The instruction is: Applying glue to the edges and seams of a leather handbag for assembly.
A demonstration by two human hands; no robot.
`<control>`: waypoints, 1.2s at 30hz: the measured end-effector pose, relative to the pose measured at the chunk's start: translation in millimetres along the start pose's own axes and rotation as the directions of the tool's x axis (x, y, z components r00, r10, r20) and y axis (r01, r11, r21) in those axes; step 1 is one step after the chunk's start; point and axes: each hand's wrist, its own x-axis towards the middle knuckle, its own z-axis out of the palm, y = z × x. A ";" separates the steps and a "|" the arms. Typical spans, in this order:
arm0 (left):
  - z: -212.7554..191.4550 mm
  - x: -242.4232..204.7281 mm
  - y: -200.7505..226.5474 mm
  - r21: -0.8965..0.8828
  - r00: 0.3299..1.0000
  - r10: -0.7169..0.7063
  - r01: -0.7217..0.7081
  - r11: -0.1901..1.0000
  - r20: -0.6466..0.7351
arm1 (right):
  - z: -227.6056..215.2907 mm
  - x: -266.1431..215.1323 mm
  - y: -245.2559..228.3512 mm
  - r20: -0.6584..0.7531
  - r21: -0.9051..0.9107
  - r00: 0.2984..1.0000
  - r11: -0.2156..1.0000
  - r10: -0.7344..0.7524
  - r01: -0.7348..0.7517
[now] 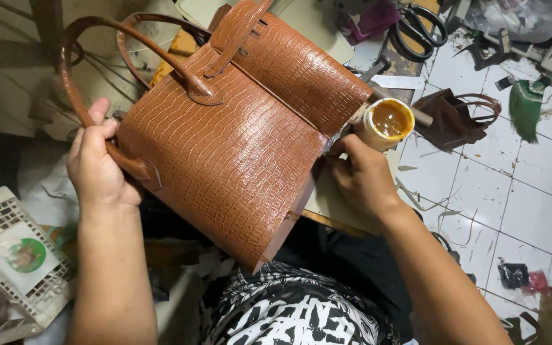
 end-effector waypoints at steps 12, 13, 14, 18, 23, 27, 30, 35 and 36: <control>3.2 -3.7 -0.8 -0.046 0.999 -0.032 0.032 0.998 -0.007 | -1.4 1.2 0.2 -0.022 -0.060 0.998 0.996 0.060 -0.062; 3.4 -2.9 -0.9 -0.046 1.000 -0.031 0.031 0.998 0.001 | -0.3 6.2 6.9 -0.125 -0.119 0.992 0.993 0.011 -0.026; 5.8 -4.4 1.0 -0.046 1.000 -0.032 0.032 0.998 0.002 | 0.2 7.4 5.5 -0.126 -0.119 0.992 0.992 0.011 -0.026; 9.2 -6.7 4.4 -0.020 0.999 -0.031 0.031 0.999 -0.029 | 3.2 6.7 1.9 -0.009 -0.092 1.000 0.995 0.029 -0.030; 6.0 -5.8 1.8 -0.065 0.999 -0.043 0.044 0.997 0.005 | 1.1 -13.1 -14.2 0.127 -0.078 0.983 0.990 0.130 -0.121; 3.8 -3.8 -0.6 -0.069 0.999 -0.034 0.033 0.997 -0.009 | 6.7 -33.3 -27.9 0.180 0.034 0.984 0.999 -0.005 -0.001; 3.3 -3.6 -0.3 -0.075 0.999 -0.032 0.031 0.997 -0.009 | 9.8 -43.3 -38.9 0.209 0.050 0.975 0.997 -0.069 0.060; 4.3 -5.3 2.2 -0.084 1.000 -0.028 0.029 0.996 0.006 | 11.2 -33.7 -20.9 0.236 0.050 0.972 0.999 0.008 -0.020; 4.1 -5.3 2.2 -0.065 1.000 -0.021 0.021 0.998 0.004 | 12.2 -27.0 -15.1 0.166 -0.020 0.985 0.999 0.043 -0.040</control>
